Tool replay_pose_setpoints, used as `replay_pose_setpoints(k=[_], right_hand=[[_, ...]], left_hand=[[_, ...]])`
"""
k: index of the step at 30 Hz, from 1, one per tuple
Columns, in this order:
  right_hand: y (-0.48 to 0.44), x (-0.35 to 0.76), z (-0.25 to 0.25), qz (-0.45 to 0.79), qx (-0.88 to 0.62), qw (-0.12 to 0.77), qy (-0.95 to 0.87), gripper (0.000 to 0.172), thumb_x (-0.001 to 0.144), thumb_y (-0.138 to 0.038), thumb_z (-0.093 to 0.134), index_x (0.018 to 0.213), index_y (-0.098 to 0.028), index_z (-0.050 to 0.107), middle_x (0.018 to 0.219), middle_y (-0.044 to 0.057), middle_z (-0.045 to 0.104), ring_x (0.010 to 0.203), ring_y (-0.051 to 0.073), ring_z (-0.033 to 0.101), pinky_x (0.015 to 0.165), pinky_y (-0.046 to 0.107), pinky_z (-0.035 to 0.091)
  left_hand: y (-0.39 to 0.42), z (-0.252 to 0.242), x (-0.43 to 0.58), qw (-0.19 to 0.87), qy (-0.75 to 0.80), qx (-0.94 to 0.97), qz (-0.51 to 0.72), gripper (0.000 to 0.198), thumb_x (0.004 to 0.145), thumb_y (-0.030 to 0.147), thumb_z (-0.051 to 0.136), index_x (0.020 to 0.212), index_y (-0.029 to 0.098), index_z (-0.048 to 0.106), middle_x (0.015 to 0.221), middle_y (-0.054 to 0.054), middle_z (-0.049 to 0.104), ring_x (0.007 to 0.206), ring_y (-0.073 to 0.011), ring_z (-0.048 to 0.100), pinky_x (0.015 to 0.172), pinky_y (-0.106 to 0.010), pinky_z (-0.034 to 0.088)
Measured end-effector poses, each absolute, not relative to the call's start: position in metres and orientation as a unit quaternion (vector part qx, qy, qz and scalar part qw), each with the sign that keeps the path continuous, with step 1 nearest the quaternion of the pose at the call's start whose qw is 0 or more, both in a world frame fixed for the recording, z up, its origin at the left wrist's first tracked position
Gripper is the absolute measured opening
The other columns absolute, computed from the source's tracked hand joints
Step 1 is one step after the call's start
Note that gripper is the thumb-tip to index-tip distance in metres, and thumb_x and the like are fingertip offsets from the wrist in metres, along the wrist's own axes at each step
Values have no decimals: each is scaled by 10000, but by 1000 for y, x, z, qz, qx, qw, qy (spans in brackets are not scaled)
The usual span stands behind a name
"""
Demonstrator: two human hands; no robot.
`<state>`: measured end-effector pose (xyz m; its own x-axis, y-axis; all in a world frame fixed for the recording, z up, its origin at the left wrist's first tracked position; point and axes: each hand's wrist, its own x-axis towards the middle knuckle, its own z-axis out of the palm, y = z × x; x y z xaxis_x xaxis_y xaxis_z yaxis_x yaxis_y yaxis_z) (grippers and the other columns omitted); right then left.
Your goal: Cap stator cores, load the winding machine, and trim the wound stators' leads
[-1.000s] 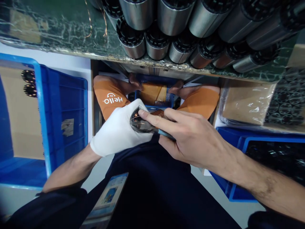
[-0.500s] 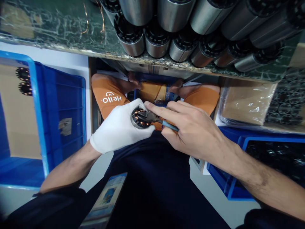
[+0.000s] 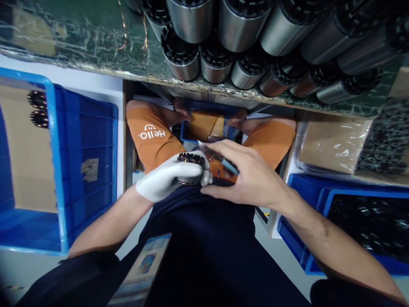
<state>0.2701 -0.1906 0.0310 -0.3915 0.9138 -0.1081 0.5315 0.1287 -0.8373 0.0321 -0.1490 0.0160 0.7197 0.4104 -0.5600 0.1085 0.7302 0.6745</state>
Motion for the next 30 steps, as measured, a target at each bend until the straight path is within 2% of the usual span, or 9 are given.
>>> replay_pose_setpoints(k=[4,7,9,13,16,19,21,25,30], right_hand=[[-193,258,17,499,-501,282,-648,559,898,-394,982,1381,-242,745,1258,55,833,1094,269,810,965,359,649],[-190,261,9,626,-489,278,-541,467,934,-489,961,1268,-227,767,1037,4,790,859,198,719,781,293,577],[-188,262,6,714,-449,264,-469,433,956,-529,936,1205,-217,767,964,-6,746,782,170,652,706,268,527],[-193,248,2,781,-395,231,-425,441,947,-562,933,1153,-210,764,945,-3,700,802,162,596,697,251,480],[-204,240,0,789,-390,238,-410,487,1021,-649,821,1251,-224,761,965,25,726,785,172,590,715,275,506],[-218,250,-8,764,-434,208,-430,527,1068,-658,740,1417,-264,743,1104,81,789,872,216,677,752,293,564],[-227,262,-20,728,-485,185,-449,484,1046,-647,762,1345,-269,795,1184,113,805,998,267,729,839,320,614],[-247,279,-52,699,-568,166,-401,543,1040,-690,728,1407,-294,779,1131,106,808,1034,306,757,876,360,662],[-262,270,-75,690,-589,144,-396,630,986,-749,766,1434,-306,776,1086,71,810,1007,279,779,944,327,684]], left_hand=[[-170,7,27,785,409,432,171,565,1122,685,511,1099,199,800,1163,-167,827,1057,-336,813,924,-533,690],[-175,4,14,578,442,633,263,791,931,759,815,1514,247,663,1506,-180,705,1367,-402,721,1153,-623,609],[-172,3,2,436,395,760,277,1013,779,611,997,1620,252,562,1546,-175,678,1392,-409,693,1209,-620,555],[-172,11,-18,301,323,861,255,676,935,351,889,1539,281,593,1295,-101,797,1174,-308,777,1060,-497,595],[-178,21,-42,309,380,831,264,635,889,460,946,1428,283,661,1159,-81,810,1056,-300,792,975,-480,617],[-176,31,-90,244,509,772,291,654,837,441,991,1404,292,703,1231,-85,796,1100,-298,792,986,-468,638],[-164,38,-137,157,615,710,306,636,847,381,977,1416,282,709,1325,-80,791,1199,-290,793,1060,-450,641],[-126,38,-244,-15,774,580,253,716,863,437,943,1490,226,670,1475,-93,786,1327,-290,774,1218,-425,590],[-89,8,-330,57,851,517,71,620,923,371,907,1469,169,693,1435,-140,818,1352,-336,767,1230,-455,579]])
